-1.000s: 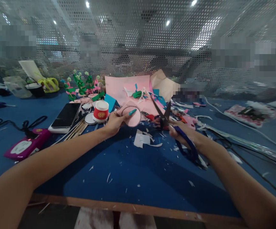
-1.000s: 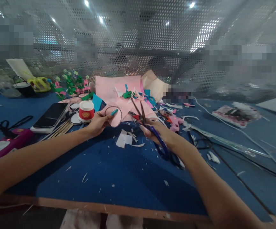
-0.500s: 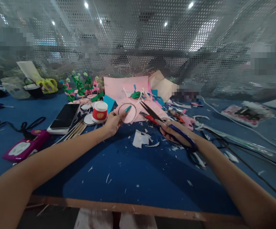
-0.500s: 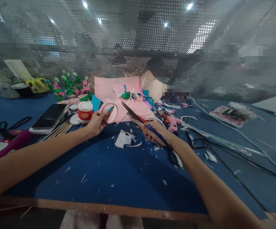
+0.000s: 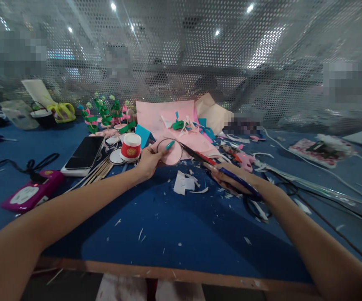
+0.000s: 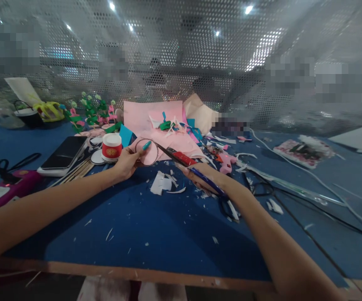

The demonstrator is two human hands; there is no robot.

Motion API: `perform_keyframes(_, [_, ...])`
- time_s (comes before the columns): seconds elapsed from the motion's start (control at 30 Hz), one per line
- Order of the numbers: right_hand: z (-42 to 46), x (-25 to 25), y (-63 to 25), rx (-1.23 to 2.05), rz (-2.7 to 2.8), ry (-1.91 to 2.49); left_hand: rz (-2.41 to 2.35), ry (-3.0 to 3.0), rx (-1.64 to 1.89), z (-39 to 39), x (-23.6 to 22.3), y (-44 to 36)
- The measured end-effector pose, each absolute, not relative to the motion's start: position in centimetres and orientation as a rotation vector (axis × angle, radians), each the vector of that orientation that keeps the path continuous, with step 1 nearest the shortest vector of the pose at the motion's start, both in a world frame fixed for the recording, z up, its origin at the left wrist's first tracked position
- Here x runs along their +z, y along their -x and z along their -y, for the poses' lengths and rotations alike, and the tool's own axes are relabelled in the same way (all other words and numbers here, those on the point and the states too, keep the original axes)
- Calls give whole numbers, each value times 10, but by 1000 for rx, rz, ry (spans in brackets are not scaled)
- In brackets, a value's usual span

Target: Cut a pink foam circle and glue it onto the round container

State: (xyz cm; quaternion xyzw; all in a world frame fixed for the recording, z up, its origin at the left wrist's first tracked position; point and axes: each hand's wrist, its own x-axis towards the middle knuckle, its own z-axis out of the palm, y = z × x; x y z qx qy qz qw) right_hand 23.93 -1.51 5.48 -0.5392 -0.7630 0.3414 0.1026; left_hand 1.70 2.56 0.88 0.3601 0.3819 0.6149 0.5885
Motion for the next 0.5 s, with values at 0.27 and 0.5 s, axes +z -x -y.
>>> perform_keyframes(0.27, [8, 45, -245, 861, 2350, 1544, -879, -927, 1412, -27, 5, -19])
perform_keyframes(0.5, [1, 37, -250, 937, 2310, 1508, -804, -923, 1397, -27, 4, -18])
